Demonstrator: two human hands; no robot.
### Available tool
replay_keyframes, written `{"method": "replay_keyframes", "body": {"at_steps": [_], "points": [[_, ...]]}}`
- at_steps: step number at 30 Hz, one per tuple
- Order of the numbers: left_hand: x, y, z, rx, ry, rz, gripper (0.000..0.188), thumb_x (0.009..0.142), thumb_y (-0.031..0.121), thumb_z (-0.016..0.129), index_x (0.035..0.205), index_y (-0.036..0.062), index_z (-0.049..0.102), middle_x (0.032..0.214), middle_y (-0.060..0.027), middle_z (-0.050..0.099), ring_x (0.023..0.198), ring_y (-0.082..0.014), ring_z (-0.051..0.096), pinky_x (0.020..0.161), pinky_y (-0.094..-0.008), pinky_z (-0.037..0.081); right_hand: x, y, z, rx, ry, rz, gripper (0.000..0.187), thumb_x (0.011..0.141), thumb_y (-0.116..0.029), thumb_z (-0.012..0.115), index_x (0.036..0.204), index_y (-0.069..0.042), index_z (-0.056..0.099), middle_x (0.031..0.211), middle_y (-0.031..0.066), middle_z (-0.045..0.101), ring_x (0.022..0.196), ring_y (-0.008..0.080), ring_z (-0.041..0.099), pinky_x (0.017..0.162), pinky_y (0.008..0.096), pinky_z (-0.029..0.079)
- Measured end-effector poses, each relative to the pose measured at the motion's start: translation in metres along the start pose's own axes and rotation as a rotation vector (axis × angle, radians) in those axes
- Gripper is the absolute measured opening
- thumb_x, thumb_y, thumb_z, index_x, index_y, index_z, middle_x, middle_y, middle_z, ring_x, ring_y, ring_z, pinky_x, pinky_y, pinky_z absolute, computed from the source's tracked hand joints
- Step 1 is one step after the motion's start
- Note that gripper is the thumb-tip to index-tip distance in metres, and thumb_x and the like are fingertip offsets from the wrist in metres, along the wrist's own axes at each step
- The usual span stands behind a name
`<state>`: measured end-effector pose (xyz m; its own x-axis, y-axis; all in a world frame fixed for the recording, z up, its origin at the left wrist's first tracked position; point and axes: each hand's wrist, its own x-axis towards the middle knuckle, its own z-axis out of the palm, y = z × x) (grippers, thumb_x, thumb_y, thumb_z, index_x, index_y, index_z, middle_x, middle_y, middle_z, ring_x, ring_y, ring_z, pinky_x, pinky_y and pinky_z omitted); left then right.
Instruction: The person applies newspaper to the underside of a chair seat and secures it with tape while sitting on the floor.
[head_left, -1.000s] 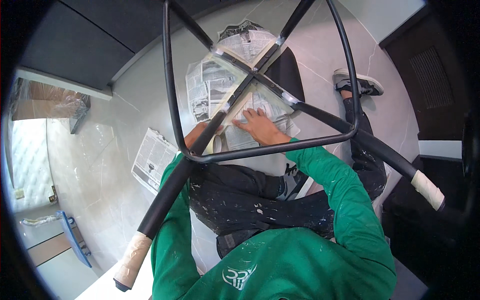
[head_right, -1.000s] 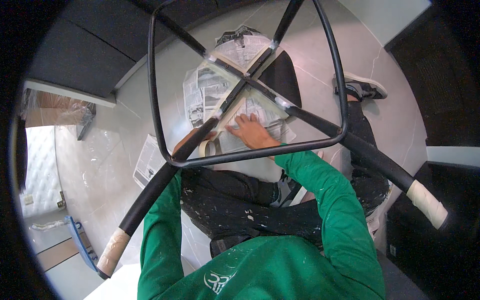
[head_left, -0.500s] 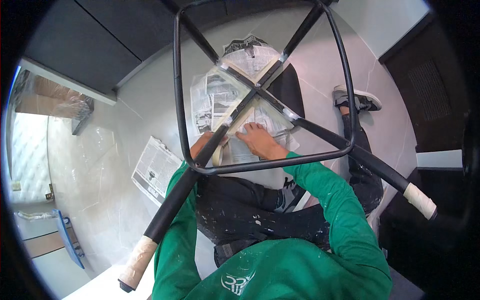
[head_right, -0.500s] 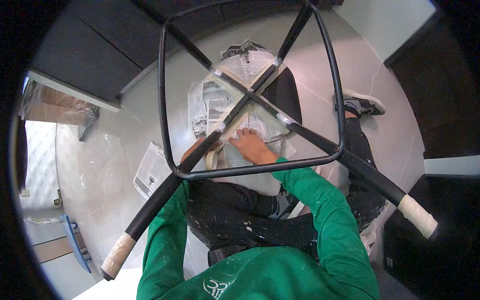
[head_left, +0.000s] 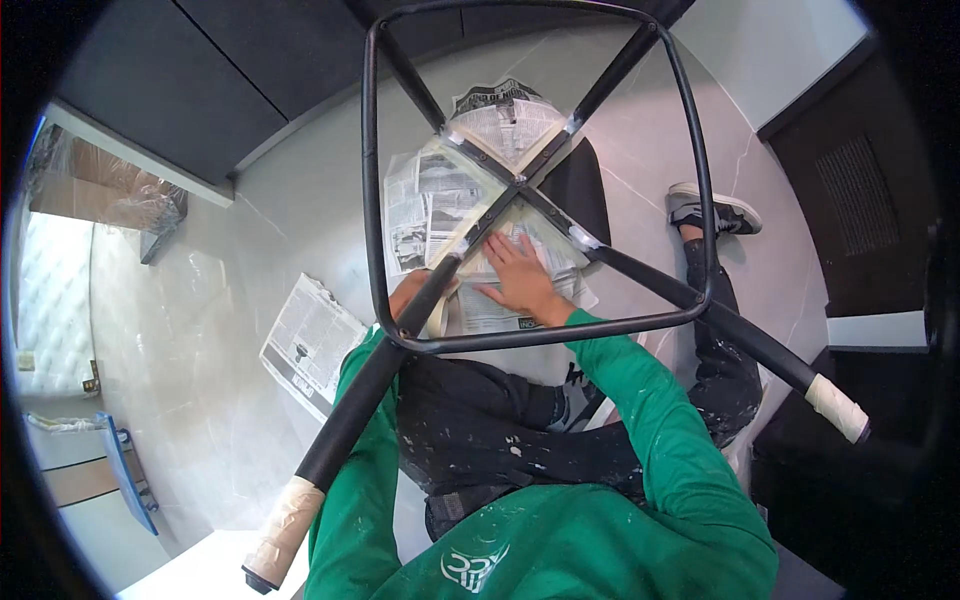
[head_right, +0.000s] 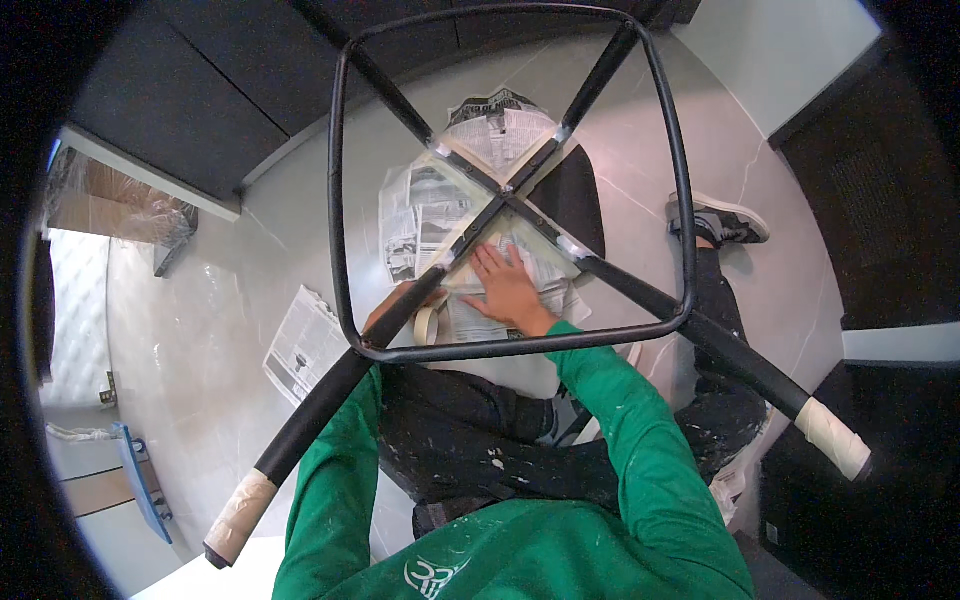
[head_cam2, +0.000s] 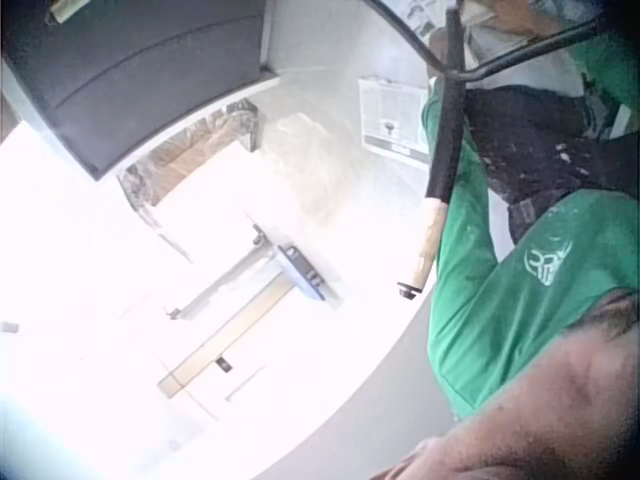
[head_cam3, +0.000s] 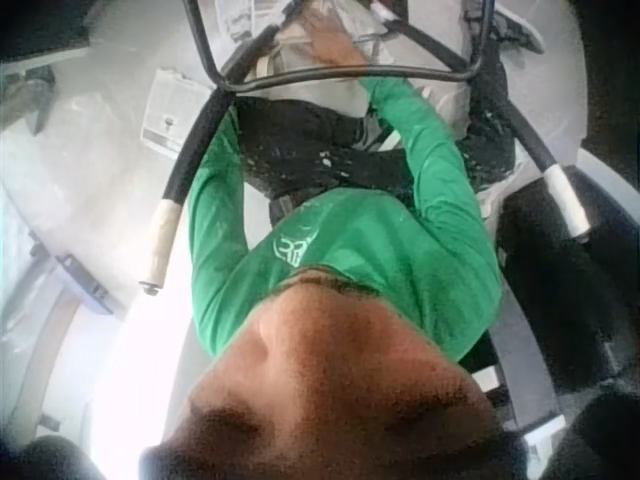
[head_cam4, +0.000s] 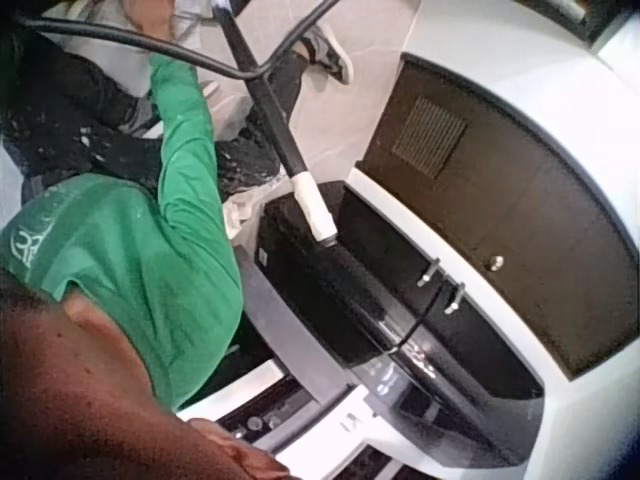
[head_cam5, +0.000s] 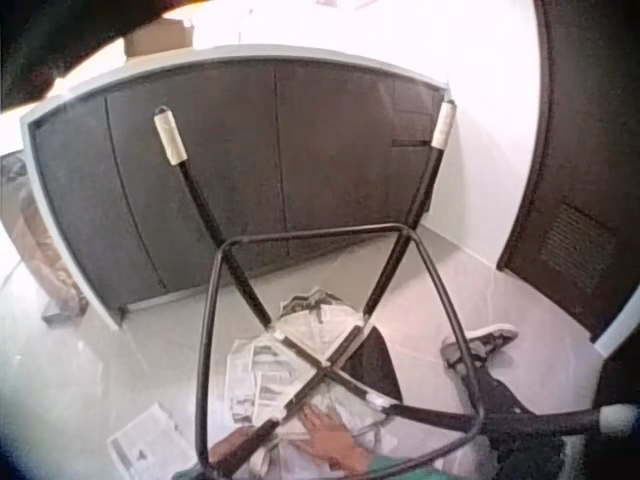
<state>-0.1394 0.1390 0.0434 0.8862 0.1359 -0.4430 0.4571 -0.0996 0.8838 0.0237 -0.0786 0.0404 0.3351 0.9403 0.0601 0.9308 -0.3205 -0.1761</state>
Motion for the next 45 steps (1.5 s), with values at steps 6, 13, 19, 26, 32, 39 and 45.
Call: {"method": "replay_keyframes", "body": {"at_steps": [6,13,19,26,32,39,45], "points": [[0.013,-0.020,-0.002,0.036,0.093,-0.025,0.052,0.096,0.049,0.073,0.097,-0.0034,0.075,0.083,-0.0046,0.071,0.078,-0.0140,0.063,0.073,-0.0336,0.049,0.006,0.032,-0.003,0.039,0.159,0.144,0.084,0.099,-0.057,0.056,0.153,0.006,0.043,0.159,0.0220,0.044,0.153,0.0344,0.033,0.123,0.0518,0.027],[0.023,-0.019,0.008,-0.011,0.075,-0.075,0.057,0.093,0.052,0.075,0.099,-0.0053,0.076,0.087,-0.0093,0.074,0.083,-0.0152,0.066,0.079,-0.0340,0.050,0.014,0.047,-0.015,-0.072,0.176,0.229,0.075,0.099,-0.051,0.059,0.145,0.008,0.051,0.152,0.0217,0.050,0.138,0.0340,0.046,0.108,0.0478,0.040],[0.023,-0.059,-0.008,0.008,0.118,0.039,0.051,0.094,0.047,0.075,0.106,-0.0027,0.076,0.093,-0.0117,0.075,0.087,-0.0185,0.069,0.084,-0.0347,0.053,0.029,0.030,-0.023,-0.011,0.124,0.184,0.068,0.100,-0.043,0.060,0.146,0.005,0.051,0.153,0.0203,0.050,0.138,0.0336,0.046,0.110,0.0458,0.039],[0.041,-0.048,0.015,0.227,0.128,0.064,0.045,0.092,0.043,0.076,0.107,0.0003,0.077,0.092,-0.0151,0.077,0.088,-0.0223,0.073,0.082,-0.0378,0.054,0.004,0.042,-0.005,-0.013,0.153,0.149,0.067,0.097,-0.038,0.064,0.148,0.004,0.050,0.156,0.0198,0.047,0.145,0.0339,0.041,0.115,0.0473,0.035],[0.039,-0.104,-0.002,0.332,0.378,0.168,0.036,0.084,0.042,0.081,0.092,0.0075,0.077,0.079,-0.0149,0.074,0.078,-0.0298,0.074,0.074,-0.0428,0.055,0.026,0.009,-0.006,0.059,0.161,0.156,0.068,0.095,-0.038,0.066,0.148,0.003,0.050,0.157,0.0192,0.045,0.146,0.0325,0.040,0.114,0.0481,0.035],[0.033,-0.074,0.025,0.515,0.440,0.128,0.035,0.084,0.030,0.079,0.110,0.0076,0.074,0.098,-0.0214,0.074,0.096,-0.0356,0.074,0.083,-0.0444,0.057,0.029,0.021,-0.001,-0.019,0.236,0.170,0.061,0.092,-0.034,0.068,0.139,0.002,0.056,0.146,0.0171,0.053,0.135,0.0337,0.047,0.105,0.0498,0.039],[0.039,-0.048,0.039,0.443,0.358,0.158,0.034,0.086,0.030,0.078,0.111,0.0075,0.074,0.097,-0.0203,0.074,0.094,-0.0346,0.074,0.083,-0.0438,0.057,0.012,0.018,-0.006,0.152,0.307,0.211,0.035,0.088,-0.027,0.073,0.112,-0.002,0.067,0.125,0.0177,0.061,0.117,0.0372,0.055,0.097,0.0501,0.044]]}}
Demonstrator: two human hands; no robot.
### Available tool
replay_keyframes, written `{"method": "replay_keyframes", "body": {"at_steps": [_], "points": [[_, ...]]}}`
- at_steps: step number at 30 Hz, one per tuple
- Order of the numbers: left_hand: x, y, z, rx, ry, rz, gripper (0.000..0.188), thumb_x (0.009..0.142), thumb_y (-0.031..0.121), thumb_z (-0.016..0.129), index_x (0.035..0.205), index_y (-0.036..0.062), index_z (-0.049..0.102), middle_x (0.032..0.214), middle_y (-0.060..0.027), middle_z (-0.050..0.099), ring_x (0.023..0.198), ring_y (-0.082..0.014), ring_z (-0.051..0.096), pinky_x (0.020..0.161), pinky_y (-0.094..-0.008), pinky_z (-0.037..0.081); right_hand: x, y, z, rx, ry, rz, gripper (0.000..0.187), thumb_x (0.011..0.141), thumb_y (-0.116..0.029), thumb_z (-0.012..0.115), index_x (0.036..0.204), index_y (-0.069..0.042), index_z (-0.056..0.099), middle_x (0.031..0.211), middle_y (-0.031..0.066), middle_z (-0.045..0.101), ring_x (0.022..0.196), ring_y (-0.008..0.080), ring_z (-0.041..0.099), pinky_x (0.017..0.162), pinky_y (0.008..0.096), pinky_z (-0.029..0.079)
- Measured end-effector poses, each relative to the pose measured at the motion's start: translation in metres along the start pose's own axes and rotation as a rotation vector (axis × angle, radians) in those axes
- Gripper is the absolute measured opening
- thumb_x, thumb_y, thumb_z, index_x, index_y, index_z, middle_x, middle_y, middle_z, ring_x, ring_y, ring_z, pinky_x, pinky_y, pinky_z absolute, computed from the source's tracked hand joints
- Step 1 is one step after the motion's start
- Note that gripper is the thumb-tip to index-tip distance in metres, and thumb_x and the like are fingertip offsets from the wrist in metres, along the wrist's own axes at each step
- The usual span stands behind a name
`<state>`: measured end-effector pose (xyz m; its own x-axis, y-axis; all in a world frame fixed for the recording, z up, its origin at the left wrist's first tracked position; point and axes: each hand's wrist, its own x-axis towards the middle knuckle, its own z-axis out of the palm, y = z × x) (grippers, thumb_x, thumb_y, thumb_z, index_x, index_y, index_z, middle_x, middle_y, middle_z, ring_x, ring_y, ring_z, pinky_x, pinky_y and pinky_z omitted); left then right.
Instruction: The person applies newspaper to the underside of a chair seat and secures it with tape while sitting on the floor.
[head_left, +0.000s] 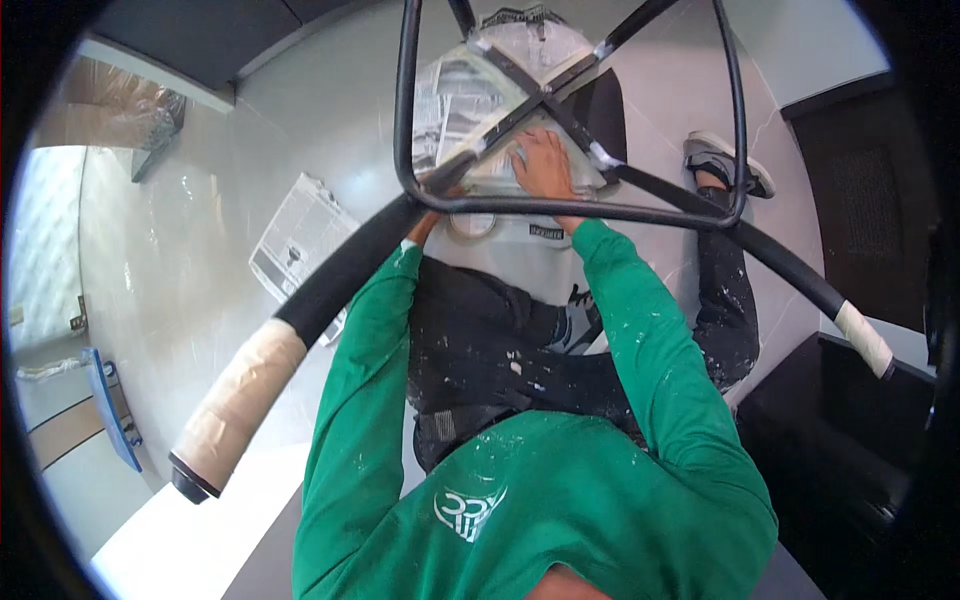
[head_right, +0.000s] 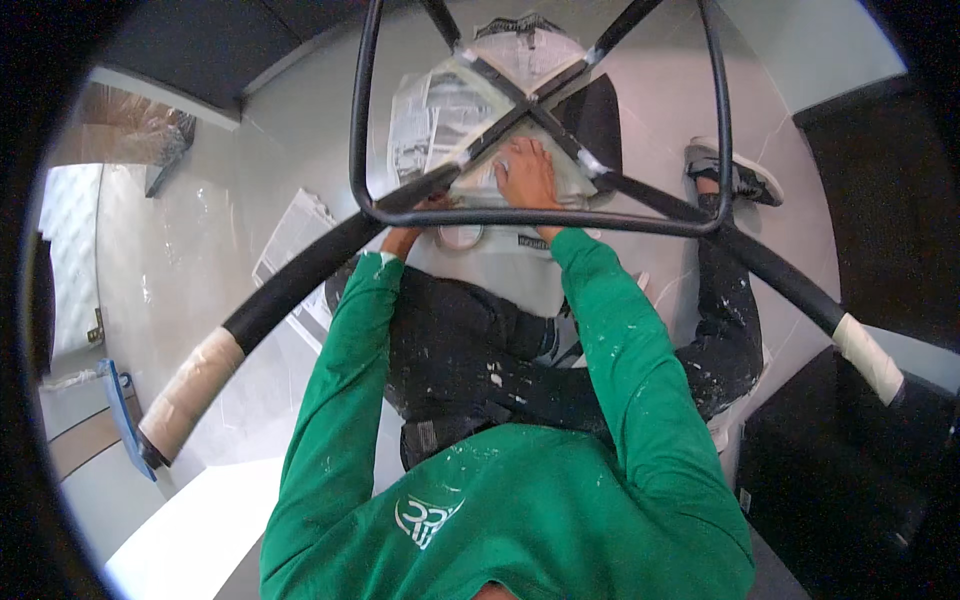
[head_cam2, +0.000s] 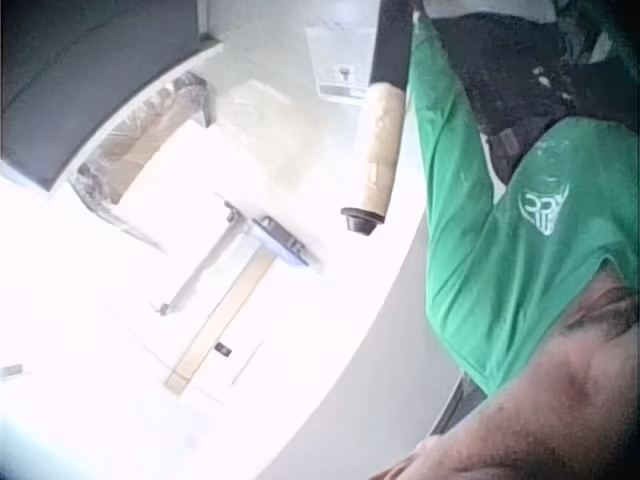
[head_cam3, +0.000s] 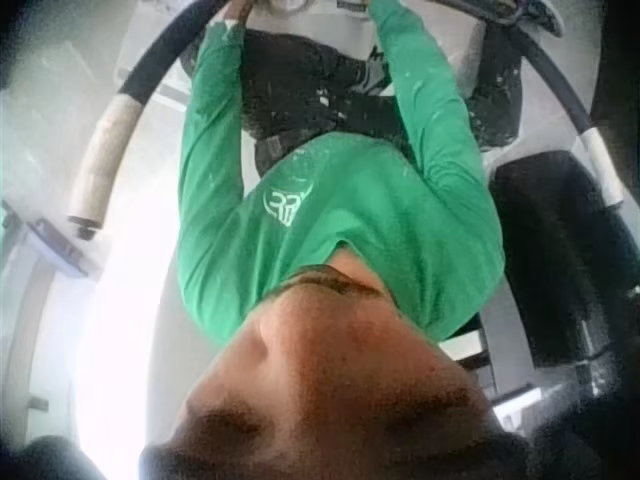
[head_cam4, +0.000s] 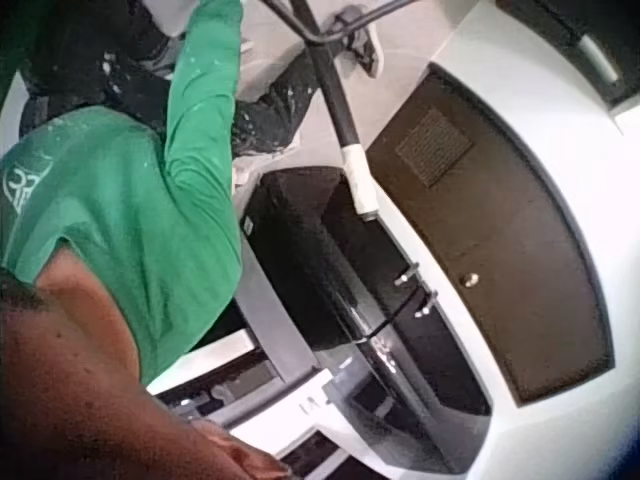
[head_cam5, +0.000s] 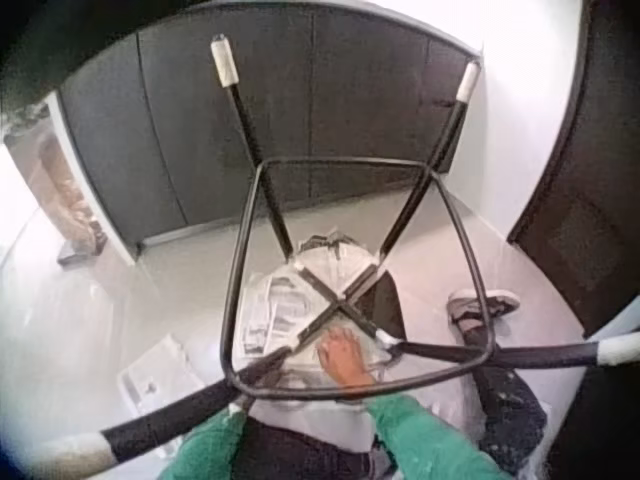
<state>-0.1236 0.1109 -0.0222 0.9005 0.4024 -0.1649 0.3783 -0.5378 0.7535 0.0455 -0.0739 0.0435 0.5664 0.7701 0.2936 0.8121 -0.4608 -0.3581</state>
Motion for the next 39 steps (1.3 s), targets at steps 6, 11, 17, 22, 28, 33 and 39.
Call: {"method": "replay_keyframes", "body": {"at_steps": [6,11,17,22,28,33,39], "points": [[-0.008,-0.007,-0.019,-0.012,0.006,-0.010,0.033,0.088,0.030,0.076,0.111,0.0074,0.074,0.097,-0.0193,0.074,0.093,-0.0335,0.073,0.082,-0.0431,0.057,-0.063,-0.090,0.014,0.388,0.264,0.010,0.019,0.085,-0.015,0.074,0.100,-0.004,0.069,0.101,0.0184,0.065,0.098,0.0407,0.060,0.091,0.0505,0.049],[-0.001,-0.007,-0.015,-0.052,-0.022,0.002,0.032,0.089,0.030,0.074,0.112,0.0073,0.074,0.097,-0.0185,0.074,0.092,-0.0326,0.073,0.082,-0.0426,0.057,-0.073,-0.115,0.029,0.482,0.178,0.219,0.029,0.092,-0.020,0.070,0.113,0.000,0.071,0.107,0.0267,0.069,0.104,0.0491,0.063,0.093,0.0543,0.048],[0.017,0.021,-0.014,-0.095,-0.072,0.061,0.032,0.091,0.030,0.072,0.112,0.0072,0.073,0.096,-0.0174,0.074,0.091,-0.0315,0.073,0.081,-0.0419,0.057,-0.066,-0.074,0.071,1.069,-0.098,0.937,0.028,0.105,-0.030,0.055,0.111,-0.006,0.068,0.093,0.0100,0.073,0.080,0.0203,0.071,0.067,0.0380,0.053],[-0.015,-0.023,-0.028,-0.116,-0.083,-0.038,0.031,0.092,0.030,0.071,0.113,0.0071,0.073,0.096,-0.0166,0.074,0.090,-0.0306,0.073,0.080,-0.0414,0.057,-0.049,-0.133,0.058,1.534,-0.458,1.245,0.027,0.103,-0.039,0.062,0.104,-0.013,0.066,0.083,0.0049,0.067,0.060,0.0175,0.062,0.058,0.0356,0.057],[-0.002,-0.001,-0.019,-0.169,-0.171,-0.028,0.031,0.094,0.030,0.069,0.113,0.0070,0.073,0.095,-0.0155,0.074,0.089,-0.0295,0.073,0.080,-0.0407,0.058,-0.045,-0.107,0.078,1.670,-0.361,1.217,0.040,0.092,-0.049,0.077,0.114,-0.018,0.068,0.091,0.0025,0.067,0.066,0.0184,0.061,0.055,0.0389,0.055],[0.000,0.000,-0.023,-0.186,-0.205,-0.048,0.031,0.095,0.031,0.067,0.114,0.0069,0.073,0.095,-0.0147,0.074,0.088,-0.0287,0.072,0.079,-0.0402,0.058,-0.037,-0.113,0.079,1.589,-0.296,1.308,0.038,0.087,-0.046,0.082,0.111,-0.021,0.069,0.100,-0.0013,0.068,0.091,0.0194,0.065,0.072,0.0457,0.057],[-0.008,-0.023,-0.036,-0.190,-0.200,-0.097,0.030,0.097,0.031,0.066,0.114,0.0068,0.073,0.094,-0.0136,0.074,0.086,-0.0276,0.072,0.079,-0.0395,0.058,-0.041,-0.150,0.081,0.899,-0.132,0.941,0.031,0.093,-0.045,0.074,0.106,-0.016,0.076,0.095,0.0064,0.071,0.092,0.0275,0.069,0.081,0.0478,0.056]]}}
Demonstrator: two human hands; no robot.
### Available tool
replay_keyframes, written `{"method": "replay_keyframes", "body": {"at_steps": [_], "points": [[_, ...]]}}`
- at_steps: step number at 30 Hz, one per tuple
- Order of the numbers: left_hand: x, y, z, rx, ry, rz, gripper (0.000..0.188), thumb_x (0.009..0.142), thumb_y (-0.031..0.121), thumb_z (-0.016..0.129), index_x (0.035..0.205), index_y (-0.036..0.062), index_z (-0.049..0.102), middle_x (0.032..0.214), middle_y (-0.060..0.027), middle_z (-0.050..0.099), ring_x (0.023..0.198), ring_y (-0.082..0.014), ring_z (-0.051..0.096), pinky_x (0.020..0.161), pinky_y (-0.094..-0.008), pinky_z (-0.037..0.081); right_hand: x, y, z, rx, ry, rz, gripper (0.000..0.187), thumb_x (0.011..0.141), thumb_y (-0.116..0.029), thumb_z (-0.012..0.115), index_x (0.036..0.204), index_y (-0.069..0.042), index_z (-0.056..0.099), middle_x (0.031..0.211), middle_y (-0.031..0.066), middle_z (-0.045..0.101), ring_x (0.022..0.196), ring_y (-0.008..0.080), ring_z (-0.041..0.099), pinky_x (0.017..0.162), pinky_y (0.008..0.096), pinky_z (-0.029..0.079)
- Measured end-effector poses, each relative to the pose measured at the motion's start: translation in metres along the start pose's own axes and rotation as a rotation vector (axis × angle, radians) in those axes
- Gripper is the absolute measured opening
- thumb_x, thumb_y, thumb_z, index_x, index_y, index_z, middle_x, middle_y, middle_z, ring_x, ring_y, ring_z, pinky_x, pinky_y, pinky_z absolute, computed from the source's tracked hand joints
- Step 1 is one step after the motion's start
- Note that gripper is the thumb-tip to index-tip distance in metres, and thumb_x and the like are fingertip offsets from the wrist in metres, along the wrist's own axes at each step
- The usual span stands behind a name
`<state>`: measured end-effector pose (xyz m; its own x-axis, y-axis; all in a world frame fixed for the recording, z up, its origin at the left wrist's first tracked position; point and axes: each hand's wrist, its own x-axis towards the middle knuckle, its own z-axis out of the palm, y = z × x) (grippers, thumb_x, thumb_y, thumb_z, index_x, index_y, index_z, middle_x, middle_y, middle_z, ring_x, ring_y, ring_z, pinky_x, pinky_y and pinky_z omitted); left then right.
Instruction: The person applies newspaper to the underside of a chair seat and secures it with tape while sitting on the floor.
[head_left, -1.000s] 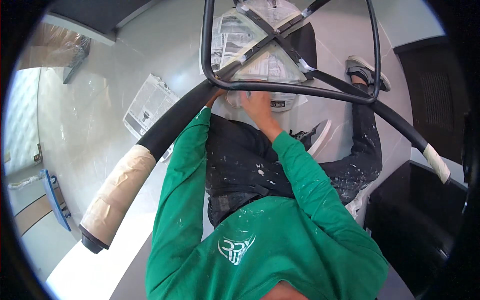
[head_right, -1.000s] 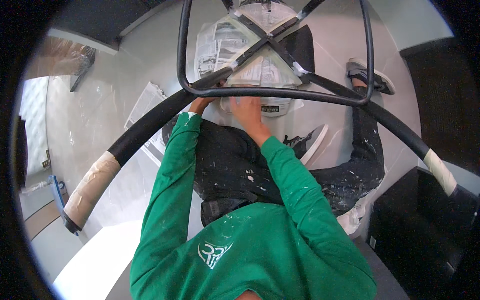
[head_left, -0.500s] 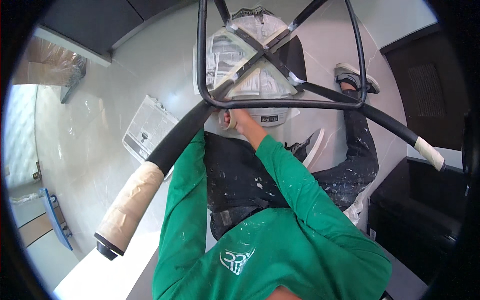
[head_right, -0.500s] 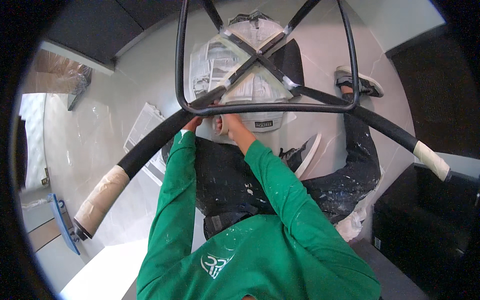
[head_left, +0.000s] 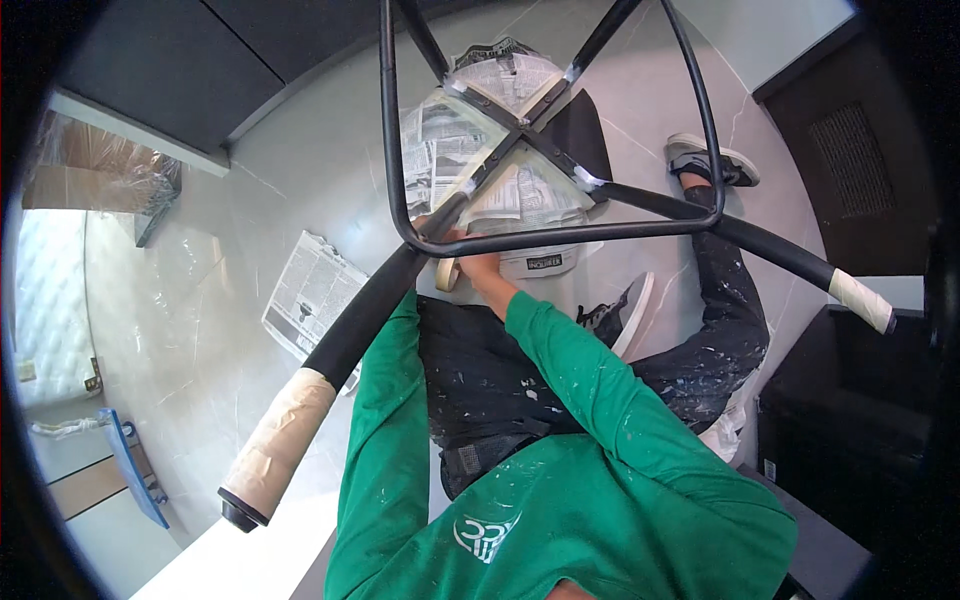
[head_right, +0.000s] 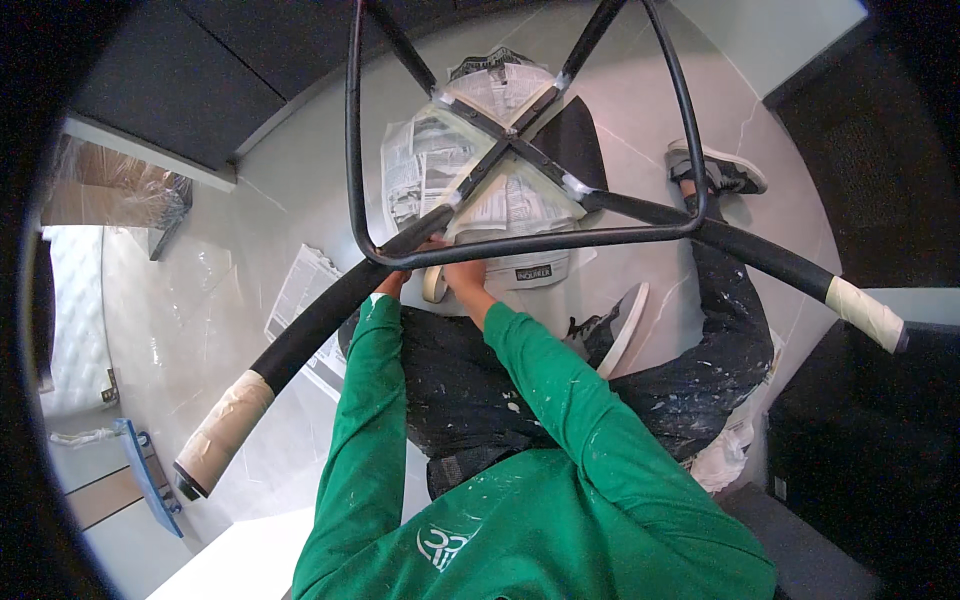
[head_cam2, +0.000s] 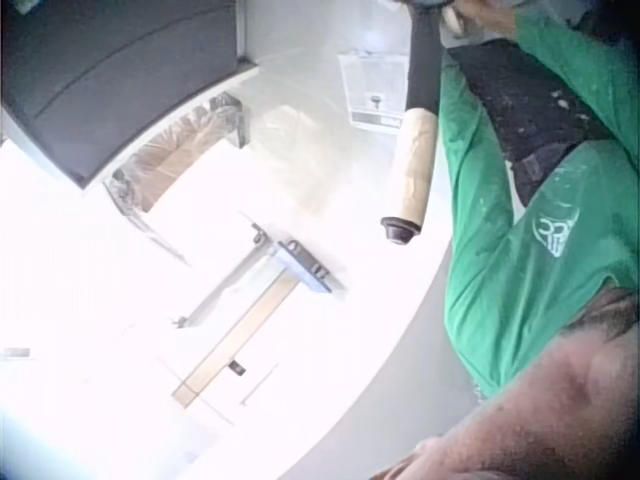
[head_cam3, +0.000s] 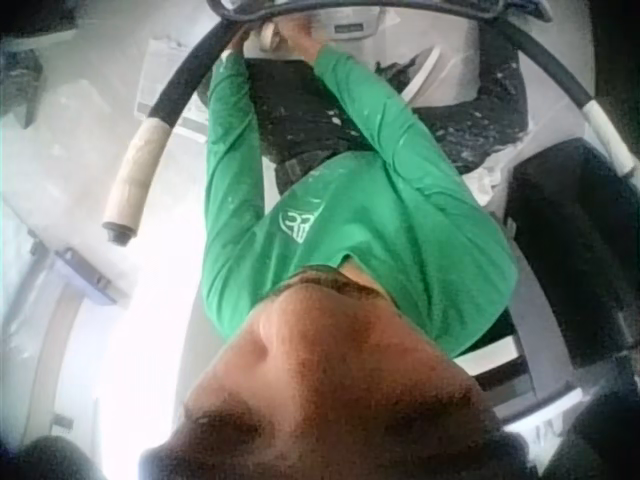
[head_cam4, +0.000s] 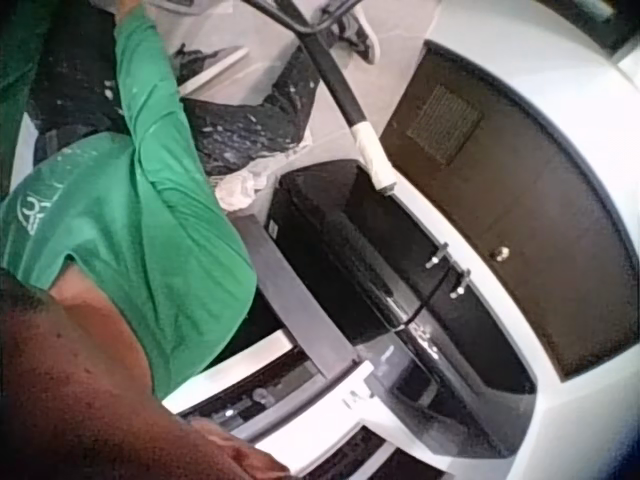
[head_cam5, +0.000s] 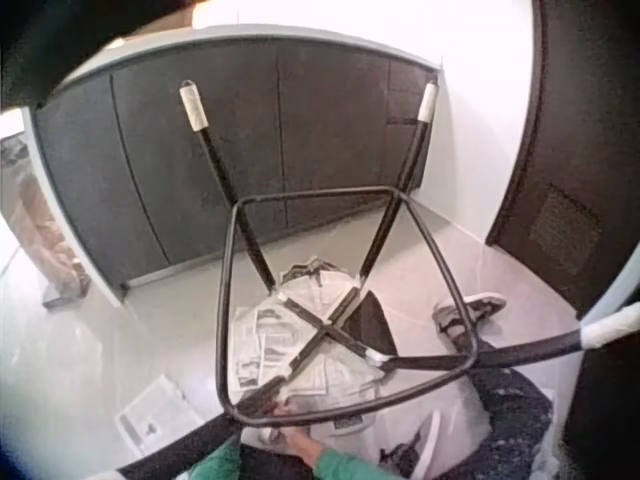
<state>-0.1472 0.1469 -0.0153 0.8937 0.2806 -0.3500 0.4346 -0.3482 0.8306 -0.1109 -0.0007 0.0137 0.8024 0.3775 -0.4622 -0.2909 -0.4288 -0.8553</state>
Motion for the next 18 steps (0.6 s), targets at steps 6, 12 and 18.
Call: {"method": "replay_keyframes", "body": {"at_steps": [6,12,18], "points": [[0.023,0.031,0.016,-0.012,-0.049,0.053,0.030,0.099,0.031,0.064,0.115,0.0067,0.073,0.094,-0.0126,0.074,0.085,-0.0265,0.072,0.078,-0.0389,0.058,0.024,0.040,-0.017,-0.475,0.311,-0.486,0.028,0.101,-0.032,0.057,0.110,-0.015,0.077,0.095,0.0177,0.072,0.094,0.0404,0.068,0.083,0.0518,0.052],[0.007,0.001,0.003,-0.022,-0.018,-0.015,0.030,0.100,0.031,0.062,0.115,0.0066,0.072,0.093,-0.0116,0.074,0.084,-0.0254,0.072,0.077,-0.0382,0.058,-0.014,-0.013,-0.014,-0.517,0.107,-0.474,0.018,0.090,-0.027,0.069,0.099,-0.016,0.081,0.098,0.0156,0.074,0.096,0.0395,0.069,0.085,0.0511,0.053],[0.017,0.014,0.010,-0.045,-0.046,-0.011,0.031,0.102,0.031,0.060,0.116,0.0065,0.072,0.093,-0.0106,0.074,0.083,-0.0244,0.072,0.077,-0.0376,0.058,-0.036,-0.032,-0.015,-0.474,0.015,-0.600,0.018,0.074,-0.020,0.080,0.088,-0.009,0.077,0.100,0.0146,0.076,0.093,0.0387,0.070,0.084,0.0504,0.054]]}}
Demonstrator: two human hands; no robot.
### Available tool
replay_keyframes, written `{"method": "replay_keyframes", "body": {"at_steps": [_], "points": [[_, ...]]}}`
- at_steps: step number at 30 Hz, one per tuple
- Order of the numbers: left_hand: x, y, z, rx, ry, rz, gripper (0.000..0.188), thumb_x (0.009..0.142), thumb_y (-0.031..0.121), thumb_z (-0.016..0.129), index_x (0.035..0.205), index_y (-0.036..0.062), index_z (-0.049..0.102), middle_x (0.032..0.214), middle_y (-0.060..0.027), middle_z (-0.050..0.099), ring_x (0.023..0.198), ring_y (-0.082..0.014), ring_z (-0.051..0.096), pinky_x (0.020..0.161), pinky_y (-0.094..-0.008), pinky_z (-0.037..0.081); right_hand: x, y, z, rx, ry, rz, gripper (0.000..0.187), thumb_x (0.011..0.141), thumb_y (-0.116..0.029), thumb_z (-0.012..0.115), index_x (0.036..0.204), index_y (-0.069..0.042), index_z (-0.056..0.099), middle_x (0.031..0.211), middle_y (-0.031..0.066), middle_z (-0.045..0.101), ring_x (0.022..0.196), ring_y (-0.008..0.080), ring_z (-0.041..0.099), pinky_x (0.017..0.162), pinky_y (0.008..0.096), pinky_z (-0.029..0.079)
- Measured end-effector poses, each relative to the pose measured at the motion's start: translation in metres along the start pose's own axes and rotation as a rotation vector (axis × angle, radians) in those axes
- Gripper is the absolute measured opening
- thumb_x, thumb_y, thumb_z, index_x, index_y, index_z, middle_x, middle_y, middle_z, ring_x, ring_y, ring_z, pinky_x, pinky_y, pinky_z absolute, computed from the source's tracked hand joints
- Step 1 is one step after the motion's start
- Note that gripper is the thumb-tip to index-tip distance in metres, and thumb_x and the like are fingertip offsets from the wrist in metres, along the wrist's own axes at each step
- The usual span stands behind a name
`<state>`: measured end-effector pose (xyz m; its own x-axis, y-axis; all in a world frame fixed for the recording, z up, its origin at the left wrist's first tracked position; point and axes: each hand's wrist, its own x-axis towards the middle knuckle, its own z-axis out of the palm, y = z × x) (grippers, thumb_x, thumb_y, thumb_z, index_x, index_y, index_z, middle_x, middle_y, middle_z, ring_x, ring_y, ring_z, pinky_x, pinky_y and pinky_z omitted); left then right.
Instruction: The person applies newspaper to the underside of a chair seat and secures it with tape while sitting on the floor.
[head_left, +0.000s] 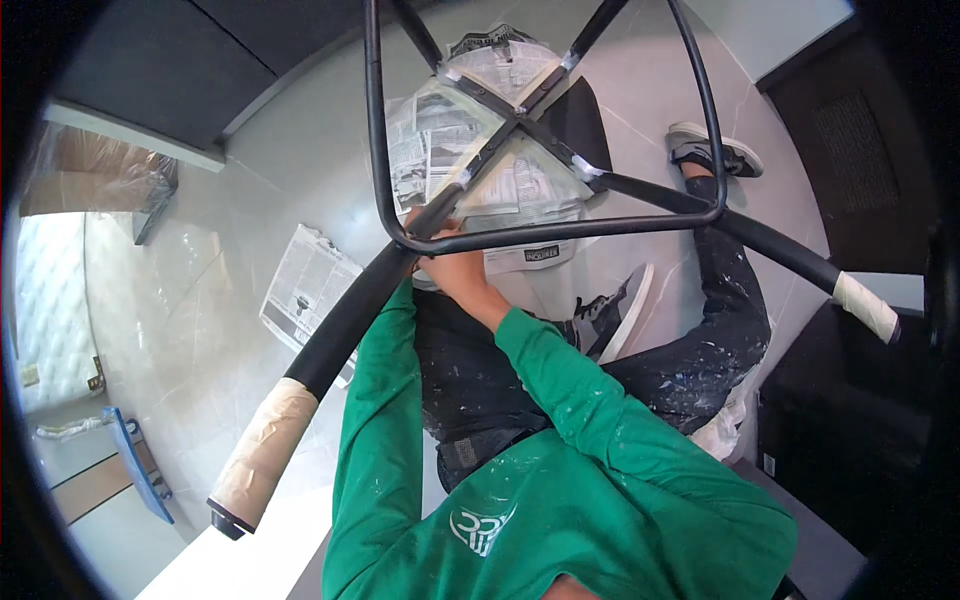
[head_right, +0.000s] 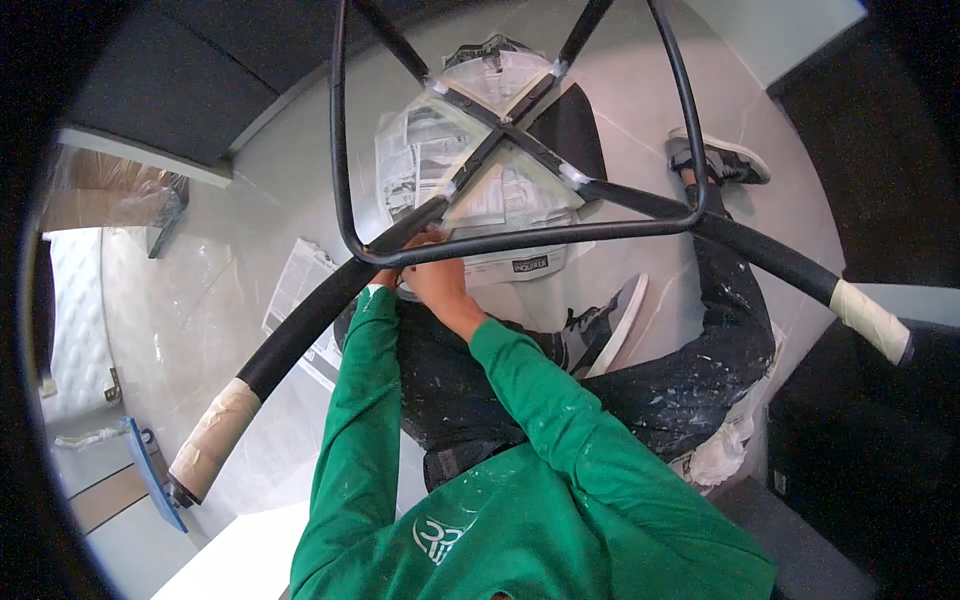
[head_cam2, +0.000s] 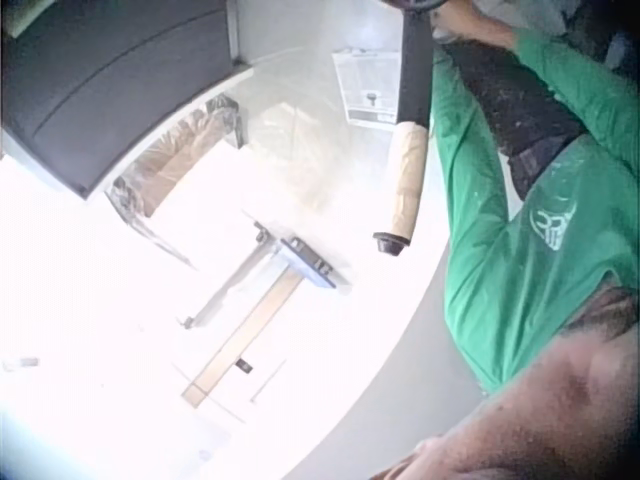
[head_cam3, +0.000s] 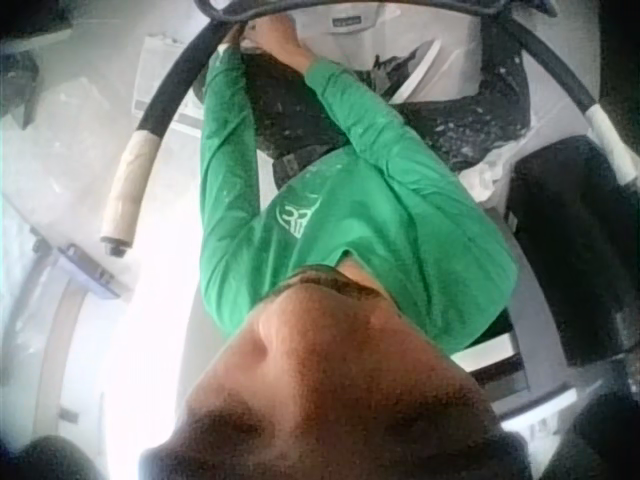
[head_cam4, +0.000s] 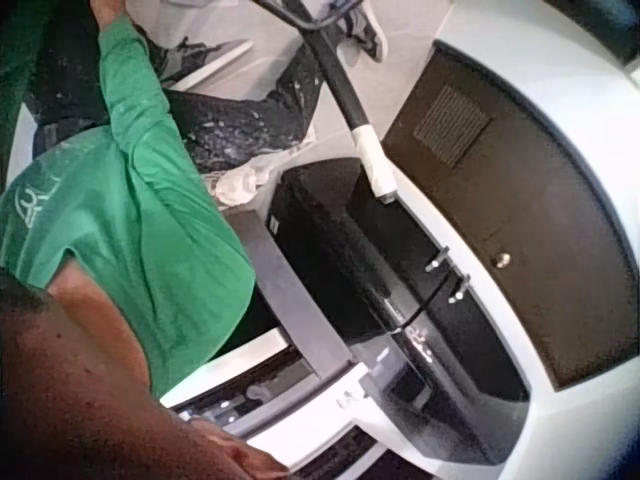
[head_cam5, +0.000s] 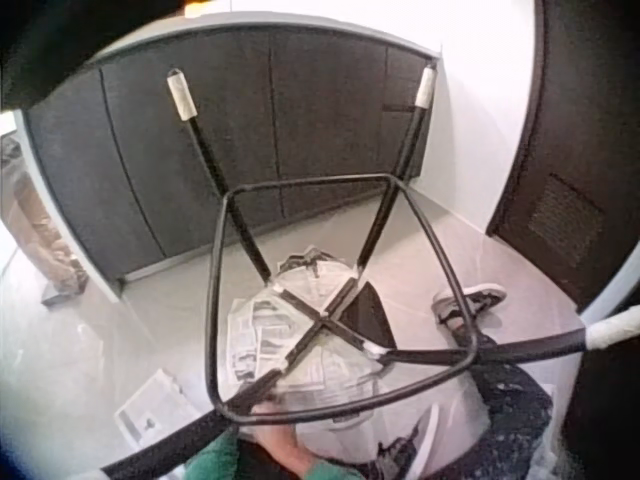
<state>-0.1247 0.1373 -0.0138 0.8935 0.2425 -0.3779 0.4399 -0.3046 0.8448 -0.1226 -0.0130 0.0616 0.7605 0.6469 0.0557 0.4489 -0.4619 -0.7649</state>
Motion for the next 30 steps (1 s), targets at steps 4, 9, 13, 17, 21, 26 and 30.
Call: {"method": "replay_keyframes", "body": {"at_steps": [4,9,13,17,21,26,30], "points": [[-0.006,-0.005,0.000,-0.005,0.011,-0.019,0.031,0.103,0.031,0.059,0.116,0.0064,0.072,0.093,-0.0099,0.074,0.082,-0.0236,0.071,0.076,-0.0372,0.058,-0.030,-0.013,-0.045,0.069,-0.057,0.119,0.011,0.076,-0.014,0.078,0.080,-0.004,0.075,0.090,0.0158,0.072,0.079,0.0337,0.071,0.070,0.0472,0.054],[-0.002,0.001,0.000,-0.013,-0.005,-0.053,0.031,0.105,0.031,0.057,0.117,0.0063,0.072,0.092,-0.0090,0.074,0.081,-0.0228,0.071,0.076,-0.0366,0.058,-0.067,0.011,-0.125,0.214,0.034,-0.018,0.013,0.079,-0.013,0.079,0.076,-0.002,0.073,0.073,0.0130,0.063,0.066,0.0288,0.065,0.060,0.0398,0.050],[-0.004,0.006,-0.002,-0.023,-0.015,-0.107,0.032,0.106,0.031,0.056,0.117,0.0063,0.072,0.092,-0.0083,0.074,0.080,-0.0220,0.071,0.075,-0.0362,0.058,-0.092,0.024,-0.180,0.308,0.049,0.013,0.012,0.082,-0.006,0.080,0.077,0.002,0.072,0.068,0.0059,0.056,0.059,0.0143,0.051,0.056,0.0315,0.042],[-0.008,0.008,-0.002,-0.039,-0.022,-0.178,0.032,0.107,0.031,0.055,0.117,0.0062,0.072,0.092,-0.0076,0.074,0.079,-0.0213,0.071,0.075,-0.0357,0.058,-0.109,0.030,-0.214,0.300,0.087,0.076,0.011,0.081,-0.005,0.081,0.077,0.002,0.073,0.067,0.0045,0.054,0.059,0.0123,0.050,0.055,0.0303,0.040],[-0.007,0.009,0.003,-0.066,-0.028,-0.264,0.033,0.108,0.031,0.053,0.118,0.0061,0.072,0.091,-0.0069,0.074,0.078,-0.0206,0.071,0.074,-0.0353,0.058,-0.120,0.037,-0.238,0.288,0.125,0.067,0.012,0.081,-0.005,0.082,0.076,0.001,0.072,0.067,0.0044,0.055,0.058,0.0124,0.051,0.055,0.0303,0.041],[0.004,-0.006,0.010,-0.108,-0.004,-0.376,0.033,0.109,0.031,0.052,0.118,0.0060,0.072,0.091,-0.0061,0.074,0.077,-0.0197,0.071,0.074,-0.0348,0.058,-0.134,0.053,-0.248,0.352,0.144,0.102,0.010,0.083,-0.004,0.082,0.079,0.000,0.074,0.068,0.0005,0.053,0.061,0.0084,0.048,0.057,0.0271,0.039],[-0.036,-0.079,-0.057,-0.044,0.295,-0.363,0.030,0.103,0.039,0.065,0.095,0.0105,0.071,0.069,-0.0014,0.065,0.058,-0.0118,0.057,0.055,-0.0301,0.047,-0.142,0.047,-0.246,0.463,0.110,0.092,0.009,0.084,-0.003,0.082,0.080,0.000,0.074,0.069,0.0000,0.054,0.062,0.0076,0.049,0.057,0.0263,0.039]]}}
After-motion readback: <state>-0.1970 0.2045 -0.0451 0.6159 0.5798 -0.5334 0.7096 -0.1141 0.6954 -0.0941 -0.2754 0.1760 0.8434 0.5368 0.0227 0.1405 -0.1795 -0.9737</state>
